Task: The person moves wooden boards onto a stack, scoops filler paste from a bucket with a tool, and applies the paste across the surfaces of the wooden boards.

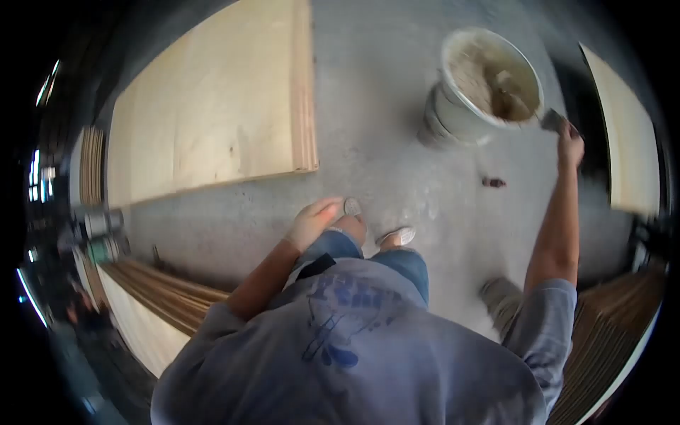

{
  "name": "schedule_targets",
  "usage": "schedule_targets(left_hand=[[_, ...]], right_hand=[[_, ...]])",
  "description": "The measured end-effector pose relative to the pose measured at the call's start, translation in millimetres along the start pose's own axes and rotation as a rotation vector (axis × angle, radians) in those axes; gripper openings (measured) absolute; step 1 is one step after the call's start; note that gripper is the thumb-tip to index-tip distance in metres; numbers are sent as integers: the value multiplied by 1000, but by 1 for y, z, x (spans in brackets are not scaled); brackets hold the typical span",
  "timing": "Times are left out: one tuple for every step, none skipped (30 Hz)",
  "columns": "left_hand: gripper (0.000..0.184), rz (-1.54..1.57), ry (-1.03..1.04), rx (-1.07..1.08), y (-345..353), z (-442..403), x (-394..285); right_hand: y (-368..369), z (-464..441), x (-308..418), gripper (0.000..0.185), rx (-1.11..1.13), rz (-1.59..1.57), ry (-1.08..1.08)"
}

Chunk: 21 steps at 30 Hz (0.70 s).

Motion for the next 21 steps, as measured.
schedule_targets(left_hand=[[32, -35, -94, -103, -27, 2, 23], [31, -68, -209, -189, -51, 11, 55], [30, -102, -336, -248, -67, 36, 90], [30, 127, -342, -366, -84, 55, 115], [30, 353, -323, -494, -100, 62, 137], [31, 417, -376, -553, -112, 66, 160], [32, 485, -435, -606, -117, 70, 183], [33, 554, -491, -656, -124, 71, 200], [36, 486, -526, -621, -123, 54, 191], [36, 459, -551, -595, -124, 46, 204], [36, 492, -553, -575, -121, 28, 229], [37, 560, -548, -563, -116, 6, 258], [38, 692, -520, -568, -109, -18, 296], [38, 848, -482, -574, -101, -42, 337], [39, 1003, -449, -591, -94, -74, 377], [40, 1147, -415, -608, -90, -105, 409], [41, 1196, -475, -724, -100, -132, 408], [42, 1240, -529, -852, -115, -157, 403], [43, 1274, -596, -979, -128, -174, 399], [44, 1448, -554, -1038, -137, -190, 390], [46, 1619, -509, -1100, -144, -205, 381]], right_hand=[[10, -17, 24, 39, 0, 48, -20], [20, -28, 40, 41, 7, 106, -31], [51, -35, 45, 46, 173, 236, -95], [85, -44, 37, 50, 323, 370, -155], [124, -48, 43, 54, 451, 495, -220], [161, -13, 55, 51, 525, 516, -448], [197, 24, 66, 49, 582, 524, -681], [197, 70, 114, 44, 728, 398, -538], [184, 75, 140, 39, 742, 344, -561], [188, 75, 132, 36, 814, 78, -509], [175, 79, 153, 36, 729, 304, -606], [163, 83, 176, 39, 631, 546, -699], [150, 88, 199, 44, 530, 773, -776], [137, 90, 233, 48, 408, 444, -868], [144, 100, 267, 46, 387, 356, -963], [168, 118, 282, 45, 557, -252, -555], [202, 128, 286, 44, 586, -269, -428], [251, 146, 285, 45, 737, -292, -351], [305, 185, 312, 46, 881, -183, -349], [364, 209, 312, 45, 1040, -65, -359], [435, 229, 292, 43, 1133, 16, -298]])
Point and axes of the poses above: each hand's wrist, its own z-axis away from the middle knuckle, its own y-axis out of the palm, x = y × z, the point moved 7 cm from there along -z, towards the middle knuckle
